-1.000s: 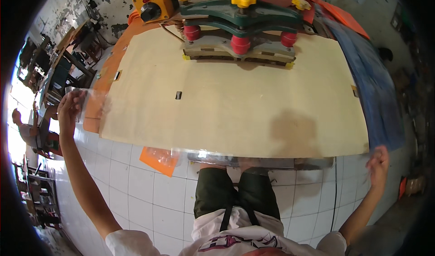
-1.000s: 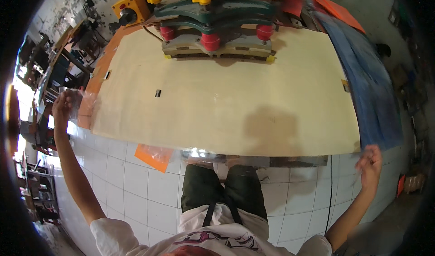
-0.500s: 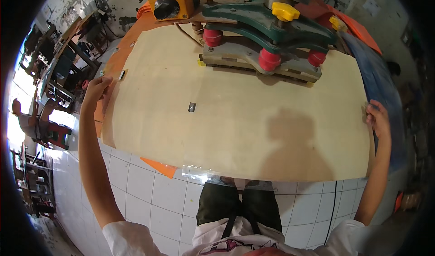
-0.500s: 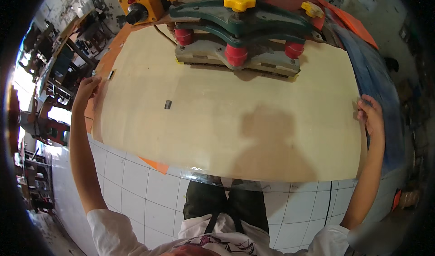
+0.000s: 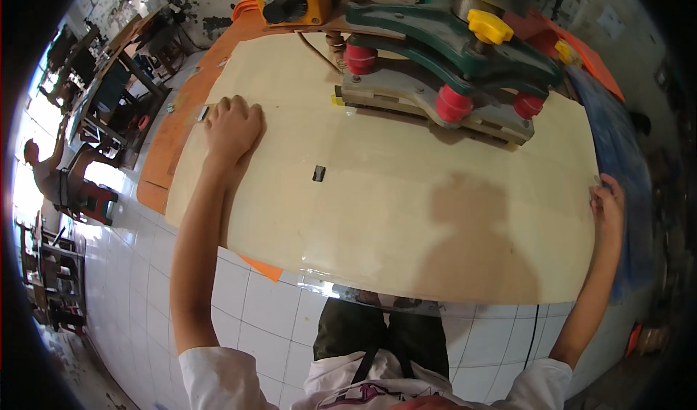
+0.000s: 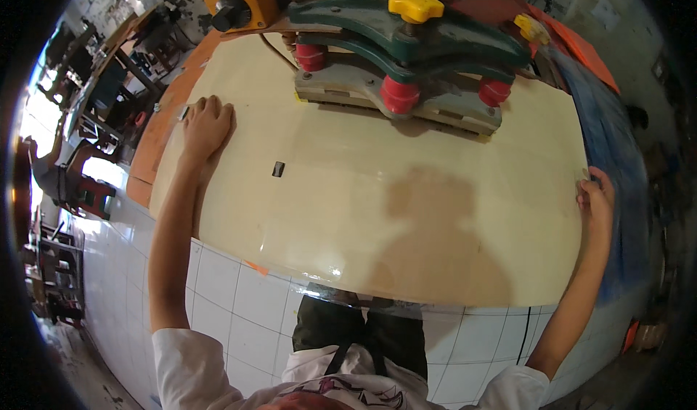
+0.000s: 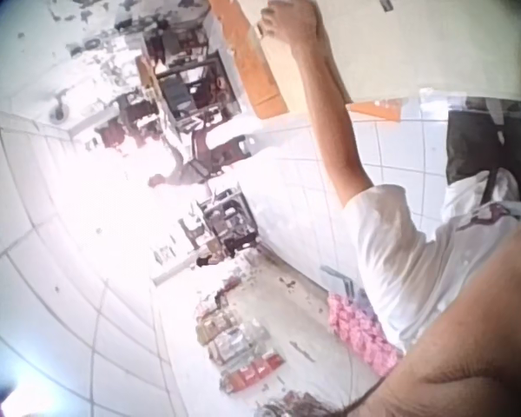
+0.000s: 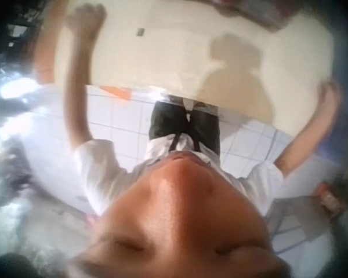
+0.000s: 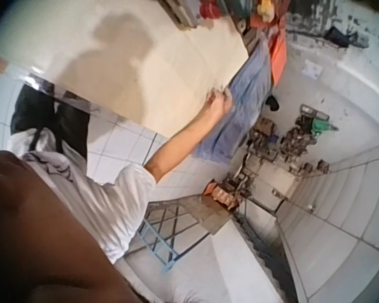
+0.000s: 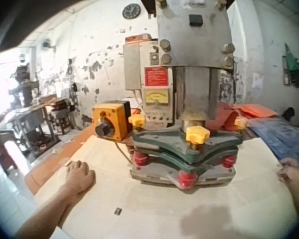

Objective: The person aligns a transparent plastic sheet on the work table and seals it using a heat press machine.

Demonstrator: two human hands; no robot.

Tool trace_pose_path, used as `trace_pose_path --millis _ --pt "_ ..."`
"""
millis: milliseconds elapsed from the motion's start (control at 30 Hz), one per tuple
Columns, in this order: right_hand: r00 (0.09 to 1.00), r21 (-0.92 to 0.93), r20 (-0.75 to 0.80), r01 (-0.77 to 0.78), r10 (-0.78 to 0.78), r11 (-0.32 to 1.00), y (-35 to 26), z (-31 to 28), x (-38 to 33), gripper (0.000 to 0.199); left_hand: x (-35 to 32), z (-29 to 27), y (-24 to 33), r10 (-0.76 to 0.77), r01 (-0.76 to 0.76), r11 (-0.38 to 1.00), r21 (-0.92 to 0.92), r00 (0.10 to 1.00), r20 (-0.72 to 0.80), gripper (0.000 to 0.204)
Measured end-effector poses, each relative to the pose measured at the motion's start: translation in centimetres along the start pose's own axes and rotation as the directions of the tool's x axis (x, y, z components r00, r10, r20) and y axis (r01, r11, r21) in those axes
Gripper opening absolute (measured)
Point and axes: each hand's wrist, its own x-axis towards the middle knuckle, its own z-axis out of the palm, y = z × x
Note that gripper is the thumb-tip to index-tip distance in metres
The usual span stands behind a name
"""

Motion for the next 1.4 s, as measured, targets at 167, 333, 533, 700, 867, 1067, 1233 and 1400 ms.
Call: trace_pose_path --millis 167,333,533,700,867,1067,1233,1400 --pt "1.000 0.046 0.025 0.009 -0.010 0.999 1.9 -2.1 0.7 0.049 0.3 1.0 -0.5 0.044 -0.096 0.956 -0.279 0.981 -0.187 0.064" --pt "0.996 -0.281 -0.090 0.001 -0.027 0.960 1.7 -3.3 0.8 0.051 0.0 0.8 -0.4 0.022 -0.084 0.934 -0.348 0.984 -0.179 0.070" --pt "0.989 -0.292 -0.119 0.049 -0.087 0.955 2.9 -5.6 2.5 0.048 -1.3 -1.8 1.2 -0.149 0.145 0.979 -0.146 0.989 -0.013 0.076" --pt "0.979 -0.305 -0.160 0.069 -0.123 0.950 4.4 -7.5 4.3 0.046 -1.4 -1.8 1.5 -0.137 0.137 0.985 -0.101 0.991 -0.001 0.080" --pt "0.976 -0.291 -0.170 0.081 -0.134 0.953 5.0 -7.7 5.1 0.044 -1.5 -1.0 1.2 -0.086 0.078 0.993 -0.094 0.993 -0.079 0.084" --pt "0.977 -0.307 -0.157 0.090 -0.143 0.948 5.6 -7.6 5.4 0.043 -1.4 -1.3 0.9 -0.096 0.092 0.989 -0.117 0.995 -0.025 0.085" --pt "0.968 -0.354 -0.202 0.067 -0.146 0.933 4.0 -6.5 3.1 0.047 -0.9 -1.7 1.5 -0.112 0.111 0.988 -0.106 0.994 0.003 0.085" --pt "0.954 -0.311 -0.215 0.136 -0.209 0.941 3.3 -5.9 3.0 0.044 -0.7 -1.4 1.4 -0.156 0.157 0.986 -0.060 0.988 0.017 0.085"
